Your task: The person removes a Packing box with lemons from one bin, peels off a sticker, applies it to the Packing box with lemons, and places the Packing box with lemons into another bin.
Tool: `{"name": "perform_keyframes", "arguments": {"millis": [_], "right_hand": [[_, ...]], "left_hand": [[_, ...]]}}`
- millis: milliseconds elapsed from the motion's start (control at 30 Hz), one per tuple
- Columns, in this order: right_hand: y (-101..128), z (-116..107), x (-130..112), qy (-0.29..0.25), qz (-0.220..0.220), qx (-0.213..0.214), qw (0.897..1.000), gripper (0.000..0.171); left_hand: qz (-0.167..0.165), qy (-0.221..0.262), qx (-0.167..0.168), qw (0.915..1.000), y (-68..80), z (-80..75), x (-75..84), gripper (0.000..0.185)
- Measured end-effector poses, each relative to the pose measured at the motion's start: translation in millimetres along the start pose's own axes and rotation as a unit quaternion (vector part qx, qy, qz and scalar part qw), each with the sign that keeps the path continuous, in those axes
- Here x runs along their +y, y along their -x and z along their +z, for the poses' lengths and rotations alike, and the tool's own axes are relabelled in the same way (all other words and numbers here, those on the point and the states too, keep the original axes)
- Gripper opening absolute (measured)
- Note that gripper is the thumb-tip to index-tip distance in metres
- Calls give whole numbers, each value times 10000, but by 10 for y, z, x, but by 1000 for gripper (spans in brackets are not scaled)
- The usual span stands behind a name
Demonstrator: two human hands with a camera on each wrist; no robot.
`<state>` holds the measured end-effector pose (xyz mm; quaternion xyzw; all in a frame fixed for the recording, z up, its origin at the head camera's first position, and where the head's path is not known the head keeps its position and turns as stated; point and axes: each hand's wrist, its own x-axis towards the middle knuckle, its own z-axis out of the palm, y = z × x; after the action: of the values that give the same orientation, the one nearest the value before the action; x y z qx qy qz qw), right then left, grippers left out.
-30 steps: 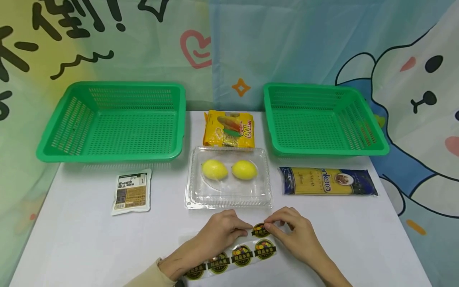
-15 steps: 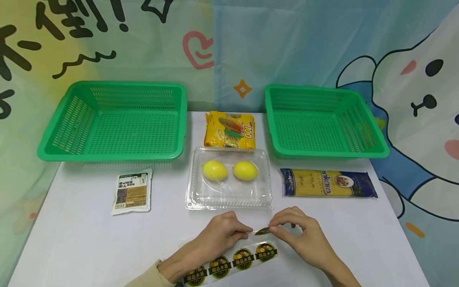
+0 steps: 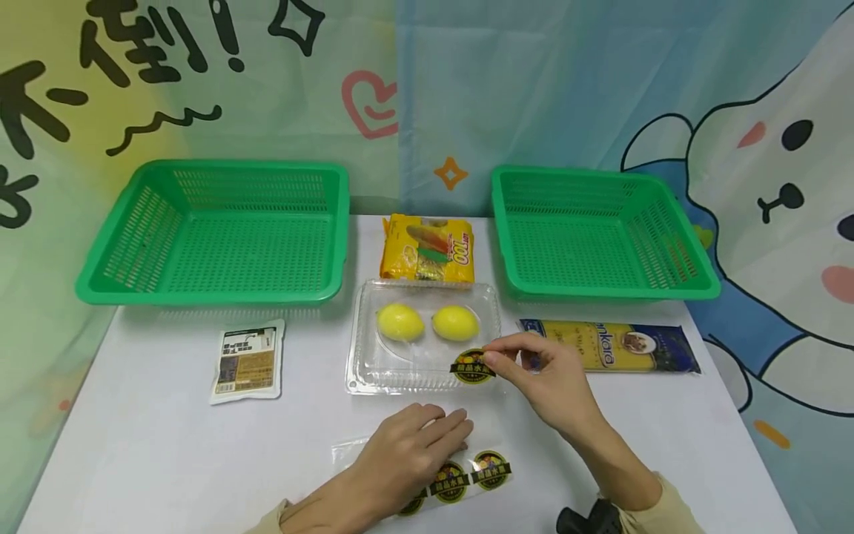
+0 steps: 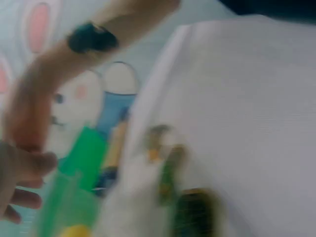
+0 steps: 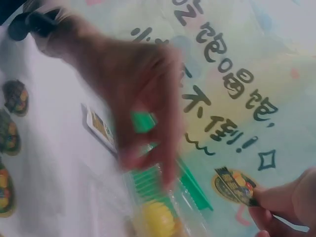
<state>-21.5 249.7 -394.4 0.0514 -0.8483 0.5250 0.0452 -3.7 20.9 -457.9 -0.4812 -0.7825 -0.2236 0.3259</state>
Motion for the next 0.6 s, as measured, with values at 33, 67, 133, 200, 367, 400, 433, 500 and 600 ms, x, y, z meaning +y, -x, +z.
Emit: {"name": "perform_keyframes", "arguments": {"millis": [33,67,133,200,367,400,433,500,600], "right_hand": [[-61,21,-9,115,16,-3,9999,9],[-119,41,-17,197,52,-22,9998,7],[-233,81,-22,332,105,-41,9994,6],[-337,123,-16,377,173,-69,9991,8],[-532,254,31,213,419,-241,9986,12],[-564,285,43,180,452,-274,9984,13],[-594,314,54,169,465,-301,9983,13],[-647,372,65,196,481,-338,9981,13],[-708,439,67,179,600,-380,9973,13]], "left_hand": [[-63,51,267,9996,-38,-45,-43,22],[-225,177,506,9983,-75,-87,-95,22],[-803,525,857,9917,-142,-155,-228,18],[-1732,1007,976,9748,-200,-193,-381,21],[-3879,1912,323,9011,-301,-174,-716,32],[-4063,1998,157,8915,-307,-157,-762,33],[-4156,2055,42,8860,-311,-140,-800,34],[-4231,2079,-66,8819,-307,-99,-855,36],[-4218,1889,5,8868,-288,-43,-894,33]]}}
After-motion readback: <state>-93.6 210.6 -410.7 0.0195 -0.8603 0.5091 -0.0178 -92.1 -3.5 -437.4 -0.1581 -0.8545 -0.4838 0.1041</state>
